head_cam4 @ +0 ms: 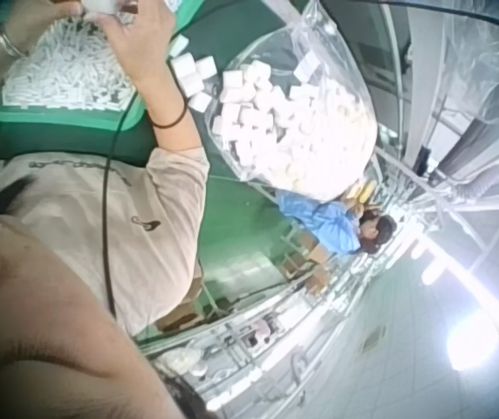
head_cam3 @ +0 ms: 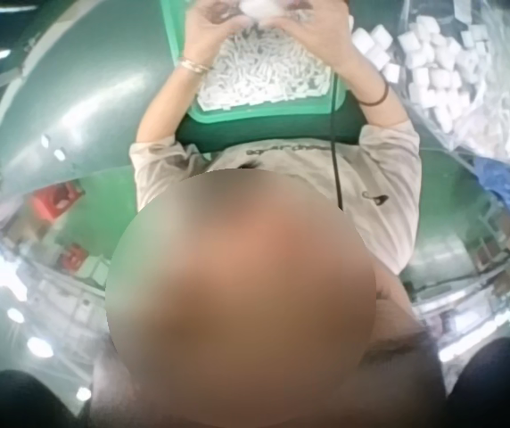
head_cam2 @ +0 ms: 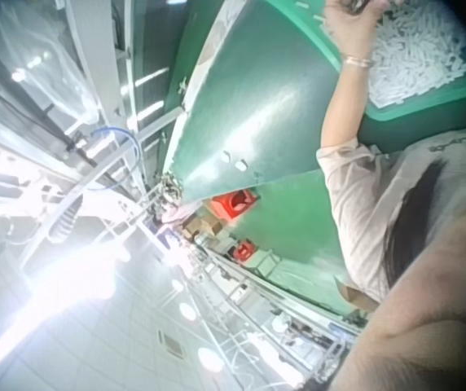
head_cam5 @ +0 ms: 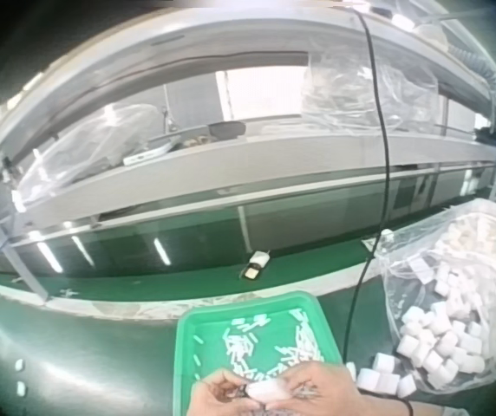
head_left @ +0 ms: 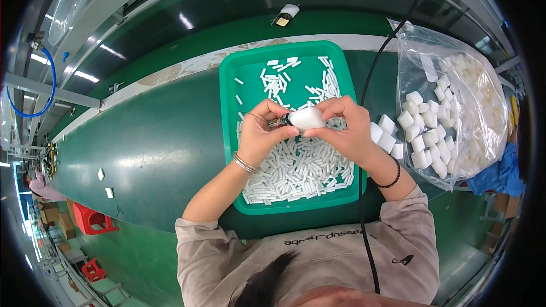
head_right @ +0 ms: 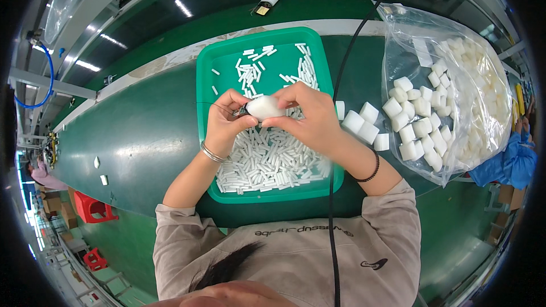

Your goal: The person picks up small white tubes from a green tray and inserts them into an electronic component before wrapping the assembly in a piece of white foam.

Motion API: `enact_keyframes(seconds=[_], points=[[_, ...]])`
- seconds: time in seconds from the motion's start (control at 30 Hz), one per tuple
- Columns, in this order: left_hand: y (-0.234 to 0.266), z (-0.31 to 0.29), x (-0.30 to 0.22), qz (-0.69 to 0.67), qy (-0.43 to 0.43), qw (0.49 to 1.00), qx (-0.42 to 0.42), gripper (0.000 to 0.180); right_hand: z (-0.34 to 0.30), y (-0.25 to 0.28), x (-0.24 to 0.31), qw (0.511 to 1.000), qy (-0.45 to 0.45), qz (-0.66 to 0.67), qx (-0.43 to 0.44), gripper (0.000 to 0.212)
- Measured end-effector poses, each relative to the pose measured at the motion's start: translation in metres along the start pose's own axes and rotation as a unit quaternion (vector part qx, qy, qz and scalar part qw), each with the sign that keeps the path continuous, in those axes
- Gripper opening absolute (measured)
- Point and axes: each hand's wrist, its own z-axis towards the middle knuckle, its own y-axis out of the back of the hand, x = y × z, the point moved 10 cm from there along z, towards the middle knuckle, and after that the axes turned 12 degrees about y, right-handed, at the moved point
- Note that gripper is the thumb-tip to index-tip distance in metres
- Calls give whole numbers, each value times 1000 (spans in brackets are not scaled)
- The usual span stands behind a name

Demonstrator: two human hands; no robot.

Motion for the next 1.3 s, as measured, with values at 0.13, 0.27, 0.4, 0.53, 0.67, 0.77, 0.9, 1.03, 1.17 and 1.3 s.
enact_keyframes(seconds=[0.13,0.27,0.4,0.53,0.67,0.77,0.9,1.03,1.17,1.3], points=[[2,-3,-3,13,-24,999,-31,32,-2,2,-4,999,-37,13,-17,35],[5,-8,-11,-5,-57,996,-65,33,-9,-6,-27,978,-170,112,-38,32],[-2,-17,-28,105,-111,982,-108,34,-18,-12,-41,944,-240,215,-68,32],[-3,-14,-31,99,-107,986,-84,33,-18,-16,-43,947,-241,203,-60,31],[20,2,-54,120,-104,982,-98,29,-9,-15,-43,946,-277,166,-32,39],[94,34,-81,69,-106,972,-198,28,5,-3,-35,974,-223,31,33,43],[260,83,-97,105,-105,923,-355,39,-7,-27,-33,949,-137,-110,261,30],[392,49,-140,258,-166,803,-511,49,-2,-50,-11,941,-49,-137,306,35],[411,40,-149,555,133,488,-660,62,-16,-47,-29,908,-108,-161,371,39],[458,5,-149,539,327,406,-661,56,-21,-49,-36,896,-121,-162,395,37]])
